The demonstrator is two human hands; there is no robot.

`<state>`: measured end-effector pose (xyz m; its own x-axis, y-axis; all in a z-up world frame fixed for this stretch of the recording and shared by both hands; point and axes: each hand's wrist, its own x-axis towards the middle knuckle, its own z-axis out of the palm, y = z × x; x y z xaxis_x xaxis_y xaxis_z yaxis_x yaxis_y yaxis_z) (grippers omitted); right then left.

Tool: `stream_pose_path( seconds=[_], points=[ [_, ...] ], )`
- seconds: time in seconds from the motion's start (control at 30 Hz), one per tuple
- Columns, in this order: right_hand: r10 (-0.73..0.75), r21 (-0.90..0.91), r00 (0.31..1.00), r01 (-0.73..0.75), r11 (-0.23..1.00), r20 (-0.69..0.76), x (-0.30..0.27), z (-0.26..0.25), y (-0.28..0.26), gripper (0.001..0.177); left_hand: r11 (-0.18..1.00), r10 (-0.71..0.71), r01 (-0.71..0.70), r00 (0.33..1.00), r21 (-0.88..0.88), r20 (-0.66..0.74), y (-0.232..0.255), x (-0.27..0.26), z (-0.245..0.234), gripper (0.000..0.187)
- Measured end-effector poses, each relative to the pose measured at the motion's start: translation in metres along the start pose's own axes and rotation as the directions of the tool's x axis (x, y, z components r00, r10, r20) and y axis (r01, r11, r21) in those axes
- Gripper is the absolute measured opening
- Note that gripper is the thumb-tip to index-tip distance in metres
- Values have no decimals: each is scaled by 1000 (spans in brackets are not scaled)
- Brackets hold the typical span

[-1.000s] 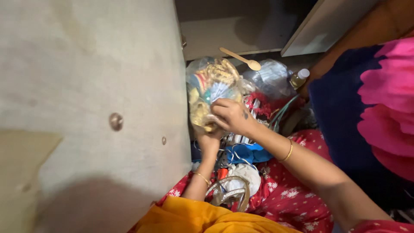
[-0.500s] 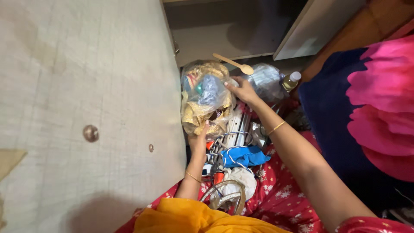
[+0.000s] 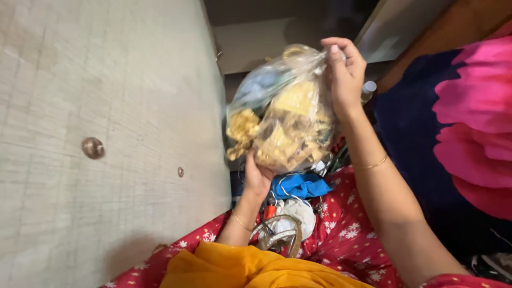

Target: The person sits on the floor and sorts through various items in a cabinet, including a power strip, wires, and plastic bags. They pick up and examine each item before placing it back or setting it aside.

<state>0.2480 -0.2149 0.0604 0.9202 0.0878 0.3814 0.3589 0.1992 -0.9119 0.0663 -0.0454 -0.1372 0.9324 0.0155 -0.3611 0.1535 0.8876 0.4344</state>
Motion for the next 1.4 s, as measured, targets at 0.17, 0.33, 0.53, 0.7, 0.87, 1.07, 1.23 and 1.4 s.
stream_pose_path(
  seconds=[0.17,0.33,0.53,0.7,0.87,1.07,1.23,1.4],
  points=[
    [44,-135,998,-37,990,49,-1,-32,11,22,988,-76,79,997,-134,25,33,-18,35,67],
    [54,-98,993,-43,994,106,-4,-30,27,21,985,-144,134,985,-109,-91,34,-20,24,70],
    [-13,-445,995,54,894,96,-5,-36,42,22,983,-164,157,984,-90,-76,29,-14,7,69],
    [110,-721,950,144,677,293,-10,-33,53,29,957,-177,171,984,-233,-4,33,-19,16,73],
    [257,-602,813,137,787,522,-16,-28,59,58,938,-166,116,977,-326,-133,50,-36,41,74],
    [145,-588,720,415,694,679,-26,-13,49,103,985,-28,48,993,163,-119,40,-29,23,40],
    [38,-691,813,469,550,582,-41,7,59,85,973,-6,59,973,224,-229,40,-25,16,33],
    [-20,-750,925,321,579,381,-35,14,85,69,974,41,19,965,228,-257,45,-28,22,31]
  ],
)
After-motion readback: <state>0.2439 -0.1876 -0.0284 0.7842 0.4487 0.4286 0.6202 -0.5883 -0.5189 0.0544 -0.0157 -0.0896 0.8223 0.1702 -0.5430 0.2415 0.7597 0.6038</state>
